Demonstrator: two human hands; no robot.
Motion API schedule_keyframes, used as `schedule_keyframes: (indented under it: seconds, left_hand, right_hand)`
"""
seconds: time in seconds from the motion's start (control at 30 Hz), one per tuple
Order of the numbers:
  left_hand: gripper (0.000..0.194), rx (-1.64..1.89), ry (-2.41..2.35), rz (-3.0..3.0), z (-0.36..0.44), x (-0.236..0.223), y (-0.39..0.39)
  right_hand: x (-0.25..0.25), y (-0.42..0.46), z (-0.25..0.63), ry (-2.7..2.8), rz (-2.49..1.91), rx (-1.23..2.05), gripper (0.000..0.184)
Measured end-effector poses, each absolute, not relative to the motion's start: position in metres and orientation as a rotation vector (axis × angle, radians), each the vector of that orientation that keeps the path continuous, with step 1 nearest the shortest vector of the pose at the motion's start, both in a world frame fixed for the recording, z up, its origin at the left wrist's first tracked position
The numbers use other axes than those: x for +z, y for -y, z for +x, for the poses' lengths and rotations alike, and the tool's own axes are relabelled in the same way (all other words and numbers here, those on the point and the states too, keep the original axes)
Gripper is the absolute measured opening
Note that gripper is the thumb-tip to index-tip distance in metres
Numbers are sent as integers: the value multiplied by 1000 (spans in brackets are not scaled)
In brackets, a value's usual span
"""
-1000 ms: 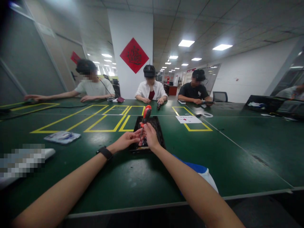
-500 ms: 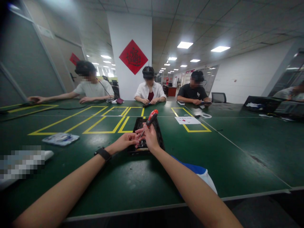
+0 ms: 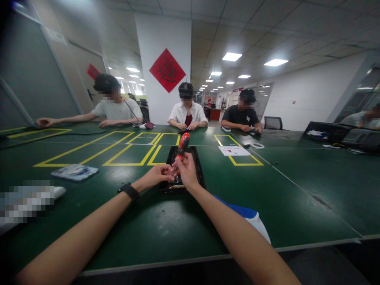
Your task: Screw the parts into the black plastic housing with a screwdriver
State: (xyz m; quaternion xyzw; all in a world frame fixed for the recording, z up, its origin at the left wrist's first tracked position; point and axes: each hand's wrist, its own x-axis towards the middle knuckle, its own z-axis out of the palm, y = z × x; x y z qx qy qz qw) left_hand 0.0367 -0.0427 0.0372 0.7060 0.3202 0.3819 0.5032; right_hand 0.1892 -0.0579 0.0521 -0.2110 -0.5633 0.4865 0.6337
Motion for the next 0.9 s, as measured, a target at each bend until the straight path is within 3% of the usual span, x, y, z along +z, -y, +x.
schedule_keyframes:
  seconds: [0.2, 0.63, 0.9]
  left_hand:
    - [27, 869, -675, 1742, 37, 39, 46]
    - [30, 847, -654, 1787, 36, 39, 45]
    - [29, 865, -701, 1783, 38, 40, 46]
  right_hand:
    - [52, 59, 189, 1296, -484, 1116, 34]
    - [49, 53, 192, 1196, -494, 1181, 25]
    - [50, 53, 191, 1194, -522, 1144, 33]
